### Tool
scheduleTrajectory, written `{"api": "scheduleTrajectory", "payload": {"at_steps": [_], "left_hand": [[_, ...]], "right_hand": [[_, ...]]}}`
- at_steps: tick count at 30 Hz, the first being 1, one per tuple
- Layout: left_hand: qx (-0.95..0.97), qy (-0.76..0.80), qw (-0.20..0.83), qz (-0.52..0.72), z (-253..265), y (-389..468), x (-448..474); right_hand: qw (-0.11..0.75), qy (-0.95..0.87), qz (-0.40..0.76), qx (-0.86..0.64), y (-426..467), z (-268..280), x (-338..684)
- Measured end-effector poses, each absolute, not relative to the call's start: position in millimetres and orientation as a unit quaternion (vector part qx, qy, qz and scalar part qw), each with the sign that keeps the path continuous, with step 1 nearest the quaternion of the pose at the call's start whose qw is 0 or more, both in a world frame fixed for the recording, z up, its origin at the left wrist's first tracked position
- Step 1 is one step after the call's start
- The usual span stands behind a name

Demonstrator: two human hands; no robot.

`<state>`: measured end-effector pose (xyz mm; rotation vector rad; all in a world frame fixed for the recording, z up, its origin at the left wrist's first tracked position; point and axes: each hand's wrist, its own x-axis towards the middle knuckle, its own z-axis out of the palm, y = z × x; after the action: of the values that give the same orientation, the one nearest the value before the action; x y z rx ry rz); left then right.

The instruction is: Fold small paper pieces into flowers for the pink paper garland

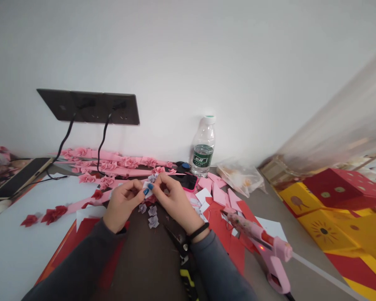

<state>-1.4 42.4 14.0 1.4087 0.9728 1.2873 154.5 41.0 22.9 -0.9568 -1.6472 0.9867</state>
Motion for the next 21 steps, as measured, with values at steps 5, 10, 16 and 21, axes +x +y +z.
{"api": "scheduleTrajectory", "payload": {"at_steps": [5, 10, 16, 21], "left_hand": [[0.572, 0.381, 0.505, 0.523, 15.0, 41.5, 0.9], [0.566, 0.377, 0.528, 0.508, 14.7, 40.0, 0.5], [0.558, 0.362, 0.545, 0.511, 10.4, 39.9, 1.1], [0.538, 0.361, 0.567, 0.508, 4.0, 39.1, 3.0]], "right_hand": [[0.483, -0.670, 0.411, -0.386, 42.3, 20.1, 154.2], [0.496, -0.658, 0.420, -0.380, 41.7, 19.5, 153.8], [0.505, -0.654, 0.420, -0.375, 41.4, 20.2, 153.8], [0.508, -0.663, 0.403, -0.374, 42.5, 20.7, 154.3]]}}
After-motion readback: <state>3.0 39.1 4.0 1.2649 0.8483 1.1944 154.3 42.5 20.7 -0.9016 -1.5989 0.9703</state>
